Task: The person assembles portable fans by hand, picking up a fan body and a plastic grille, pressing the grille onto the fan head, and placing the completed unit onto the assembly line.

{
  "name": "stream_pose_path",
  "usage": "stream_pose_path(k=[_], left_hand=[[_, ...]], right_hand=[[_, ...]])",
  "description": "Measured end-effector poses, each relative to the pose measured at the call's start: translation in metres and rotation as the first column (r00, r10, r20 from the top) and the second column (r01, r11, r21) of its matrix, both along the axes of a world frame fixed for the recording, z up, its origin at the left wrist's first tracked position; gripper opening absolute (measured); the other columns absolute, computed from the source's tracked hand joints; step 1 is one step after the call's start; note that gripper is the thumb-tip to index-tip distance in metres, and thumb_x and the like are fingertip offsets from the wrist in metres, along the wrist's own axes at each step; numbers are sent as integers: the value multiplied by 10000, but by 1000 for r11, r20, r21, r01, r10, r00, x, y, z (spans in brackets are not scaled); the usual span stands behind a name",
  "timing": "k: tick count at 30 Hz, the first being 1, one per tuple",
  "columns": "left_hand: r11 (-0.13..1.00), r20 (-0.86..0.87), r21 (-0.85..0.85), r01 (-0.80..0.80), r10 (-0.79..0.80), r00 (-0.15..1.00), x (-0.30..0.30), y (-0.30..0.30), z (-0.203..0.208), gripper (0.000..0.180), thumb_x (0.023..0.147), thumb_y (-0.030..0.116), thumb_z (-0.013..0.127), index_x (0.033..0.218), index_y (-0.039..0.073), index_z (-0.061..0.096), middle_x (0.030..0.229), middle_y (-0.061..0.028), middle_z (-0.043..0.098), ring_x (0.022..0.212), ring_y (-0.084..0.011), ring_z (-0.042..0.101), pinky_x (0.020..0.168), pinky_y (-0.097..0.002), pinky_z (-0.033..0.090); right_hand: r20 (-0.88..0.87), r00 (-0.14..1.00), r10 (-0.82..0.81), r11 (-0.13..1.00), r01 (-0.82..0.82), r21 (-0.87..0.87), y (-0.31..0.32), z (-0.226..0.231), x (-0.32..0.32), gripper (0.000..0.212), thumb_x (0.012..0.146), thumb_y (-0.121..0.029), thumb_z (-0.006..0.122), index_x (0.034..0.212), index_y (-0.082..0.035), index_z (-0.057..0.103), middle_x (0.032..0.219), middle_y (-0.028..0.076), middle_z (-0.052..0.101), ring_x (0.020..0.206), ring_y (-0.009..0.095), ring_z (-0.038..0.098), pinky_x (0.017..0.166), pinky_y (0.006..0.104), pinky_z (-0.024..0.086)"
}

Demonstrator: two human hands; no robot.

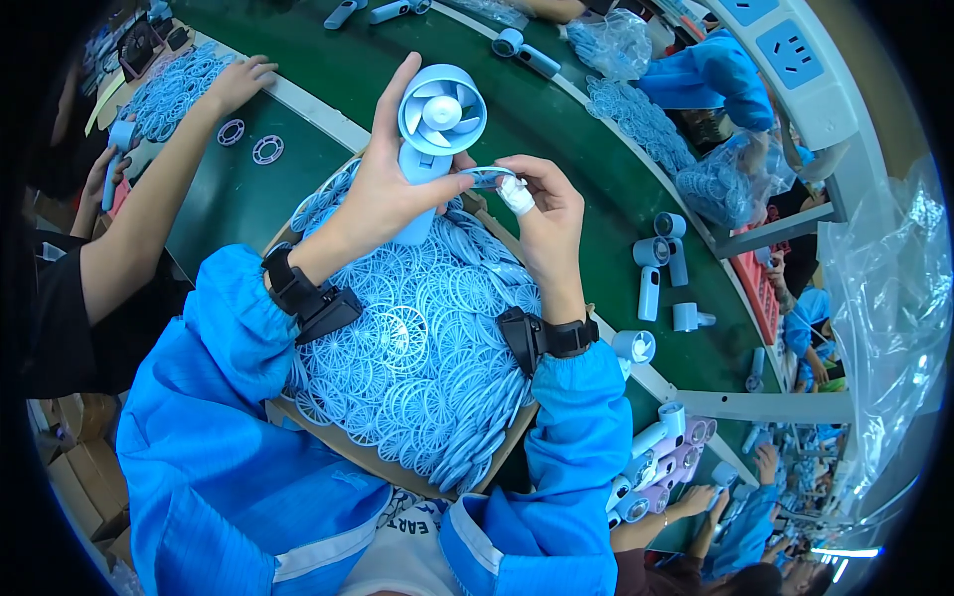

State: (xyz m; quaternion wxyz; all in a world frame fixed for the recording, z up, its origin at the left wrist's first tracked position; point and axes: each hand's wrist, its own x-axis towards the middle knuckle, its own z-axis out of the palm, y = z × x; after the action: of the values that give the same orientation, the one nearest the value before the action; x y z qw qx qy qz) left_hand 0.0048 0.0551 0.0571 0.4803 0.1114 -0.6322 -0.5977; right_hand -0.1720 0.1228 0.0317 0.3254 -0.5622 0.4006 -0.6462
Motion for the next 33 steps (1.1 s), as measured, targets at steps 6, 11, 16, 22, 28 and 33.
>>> stream_pose_path(k=[6, 11, 16, 22, 28, 33], left_hand=[[997, -19, -49, -67, 66, 998, -5, 6, -5, 996, 777, -38, 676, 1494, 234, 42, 995, -124, 595, 772, -140, 619, 554, -256, 514], [985, -25, 106, -135, 138, 990, -4, 13, -2, 974, 790, -34, 667, 1488, 213, 35, 1001, -133, 597, 745, -143, 623, 545, -262, 514], [981, 15, 127, -145, 144, 989, -4, 19, 5, 959, 803, -25, 659, 1483, 192, 20, 1011, -140, 595, 727, -145, 622, 534, -266, 514], [954, -3, 281, -99, 104, 995, -9, 21, 5, 928, 796, 9, 654, 1481, 191, 54, 1013, -133, 602, 767, -162, 654, 544, -274, 528], [995, 351, 97, -19, -17, 936, -10, 27, -5, 887, 785, 9, 628, 1478, 175, 100, 1022, -206, 617, 711, -233, 676, 584, -330, 539], [1000, 424, 14, -9, 2, 906, -11, 31, -1, 875, 780, 42, 627, 1476, 171, 113, 989, -247, 623, 733, -314, 678, 647, -387, 537]], right_hand=[[-322, 863, -390, 916, 327, -233, 11, 21, 21, 302, 798, -22, 692, 1089, -9, 614, 1177, 121, 568, 964, 180, 605, 816, 309, 530], [-769, 379, -515, 857, 198, -476, 23, 32, 27, 418, 715, 14, 729, 1115, -27, 619, 1225, 137, 527, 1001, 240, 603, 835, 330, 530], [-734, 349, -582, 813, 232, -535, 22, 30, 27, 503, 648, 0, 759, 1130, -37, 620, 1211, 133, 539, 1053, 292, 584, 835, 355, 529], [-650, 398, -647, 761, 380, -526, 26, 33, 22, 466, 649, -57, 784, 1091, -34, 639, 1189, 129, 570, 1074, 303, 581, 853, 375, 508], [-627, 503, -595, 804, 351, -481, 28, 34, 23, 460, 656, -78, 787, 1093, -43, 647, 1163, 130, 591, 1064, 298, 583, 868, 381, 496], [-634, 486, -602, 798, 354, -487, 32, 35, 22, 443, 659, -79, 787, 1083, -53, 661, 1163, 129, 594, 1054, 293, 583, 863, 378, 497]])
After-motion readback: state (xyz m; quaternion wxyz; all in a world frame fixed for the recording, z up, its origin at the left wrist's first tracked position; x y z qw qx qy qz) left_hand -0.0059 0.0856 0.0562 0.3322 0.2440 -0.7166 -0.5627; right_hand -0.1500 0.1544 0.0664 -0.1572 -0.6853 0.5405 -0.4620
